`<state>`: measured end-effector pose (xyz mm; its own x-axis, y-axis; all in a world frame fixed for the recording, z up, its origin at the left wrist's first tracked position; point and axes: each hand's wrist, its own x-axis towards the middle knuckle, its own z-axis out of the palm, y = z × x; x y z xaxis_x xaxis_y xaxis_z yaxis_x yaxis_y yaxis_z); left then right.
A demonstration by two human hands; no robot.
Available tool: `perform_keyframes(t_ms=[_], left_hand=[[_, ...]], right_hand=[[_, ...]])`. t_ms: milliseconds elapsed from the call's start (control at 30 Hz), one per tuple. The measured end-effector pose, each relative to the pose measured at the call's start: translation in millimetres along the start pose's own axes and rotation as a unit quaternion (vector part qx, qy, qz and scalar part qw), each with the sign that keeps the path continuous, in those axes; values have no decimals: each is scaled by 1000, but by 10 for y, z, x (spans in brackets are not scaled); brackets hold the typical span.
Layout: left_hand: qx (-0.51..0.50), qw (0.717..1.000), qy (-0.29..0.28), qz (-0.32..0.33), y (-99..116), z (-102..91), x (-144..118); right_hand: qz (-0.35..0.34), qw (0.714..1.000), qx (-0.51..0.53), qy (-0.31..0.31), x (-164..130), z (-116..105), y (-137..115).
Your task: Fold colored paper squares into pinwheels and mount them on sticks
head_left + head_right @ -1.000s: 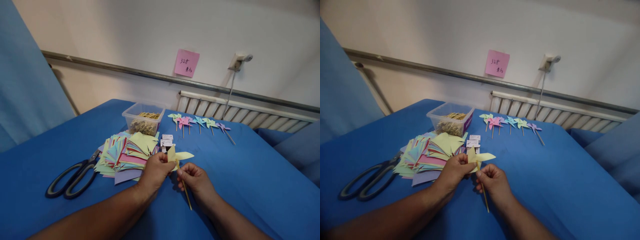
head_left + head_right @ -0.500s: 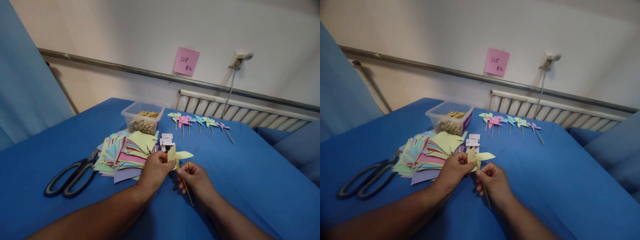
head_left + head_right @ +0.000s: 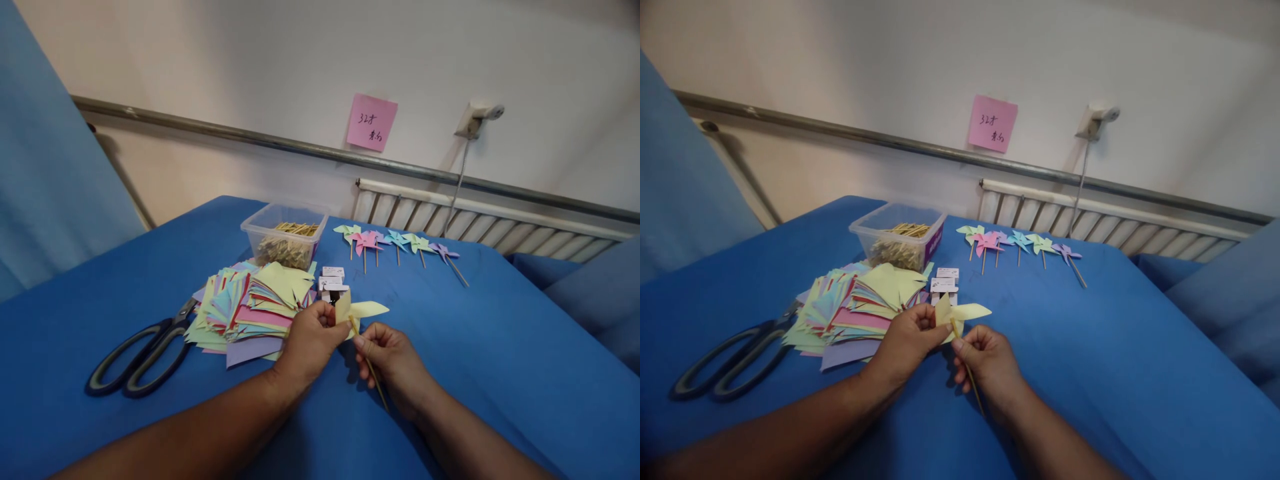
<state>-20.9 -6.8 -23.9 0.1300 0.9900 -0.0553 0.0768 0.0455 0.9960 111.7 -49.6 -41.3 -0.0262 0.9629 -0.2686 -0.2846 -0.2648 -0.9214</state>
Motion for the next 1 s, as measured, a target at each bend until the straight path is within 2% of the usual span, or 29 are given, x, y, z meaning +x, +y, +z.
perform_keyframes(t_ms=[467, 800, 1000], left_hand=[[-11, 999, -38, 2, 40, -19, -10], [3, 999, -27, 40, 107, 17, -54], [-39, 996, -69, 31, 191, -35, -121]], right_hand=[[15, 999, -11, -29, 5, -28, -16], [19, 1000, -12, -6, 30, -13, -33], [-23, 1000, 12, 13, 65, -6, -30]])
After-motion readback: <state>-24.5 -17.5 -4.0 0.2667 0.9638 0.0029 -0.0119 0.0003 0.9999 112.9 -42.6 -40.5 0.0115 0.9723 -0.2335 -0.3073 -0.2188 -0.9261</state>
